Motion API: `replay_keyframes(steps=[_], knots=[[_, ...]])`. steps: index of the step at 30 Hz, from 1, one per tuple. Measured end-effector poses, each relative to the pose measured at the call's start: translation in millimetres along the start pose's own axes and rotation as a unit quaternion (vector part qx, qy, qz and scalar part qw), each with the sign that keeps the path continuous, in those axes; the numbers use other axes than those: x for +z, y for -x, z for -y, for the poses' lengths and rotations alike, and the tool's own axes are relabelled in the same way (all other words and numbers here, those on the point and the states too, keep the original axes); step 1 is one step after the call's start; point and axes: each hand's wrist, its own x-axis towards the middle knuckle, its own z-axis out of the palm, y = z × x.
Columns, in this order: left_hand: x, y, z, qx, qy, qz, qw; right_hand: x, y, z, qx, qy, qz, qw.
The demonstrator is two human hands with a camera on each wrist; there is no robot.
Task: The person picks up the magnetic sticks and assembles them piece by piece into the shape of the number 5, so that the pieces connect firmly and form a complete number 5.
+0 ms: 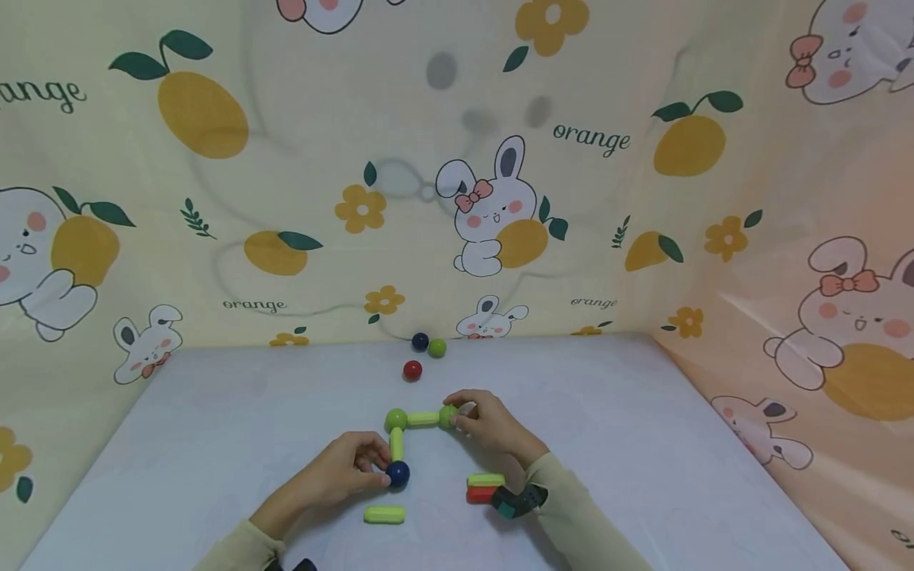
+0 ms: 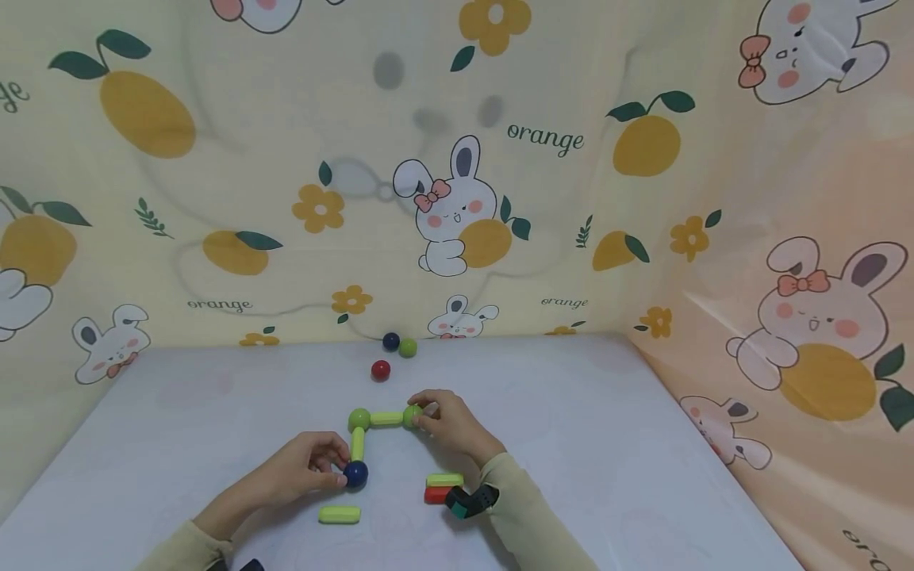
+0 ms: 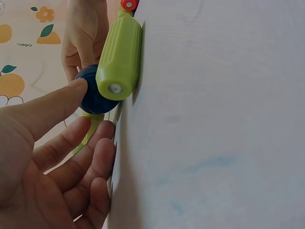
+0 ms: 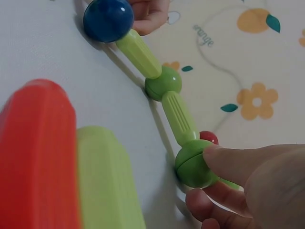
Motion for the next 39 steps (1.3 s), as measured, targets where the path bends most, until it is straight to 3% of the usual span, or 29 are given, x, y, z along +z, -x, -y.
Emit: replay_keyframes(steps=[17, 30, 39], knots=[[-1.2, -2.8, 1.0, -0.02, 0.003, 0.007, 0.9998, -3.1, -0.7, -7.1, -0.002, -0.023, 0.013, 0.9996], [-2.0, -2.6, 0.7, 0.0, 0.005, 0.008, 1.0, -16.3, 11.6, -1.2, -0.013, -0.033, -0.006, 0.9994], [-1.0, -4.1, -0.9, -0.028, -0.006, 0.003, 0.9996, -24.9, 24.8, -6.9, -0.025, -0.034, -0.007, 0.9991]])
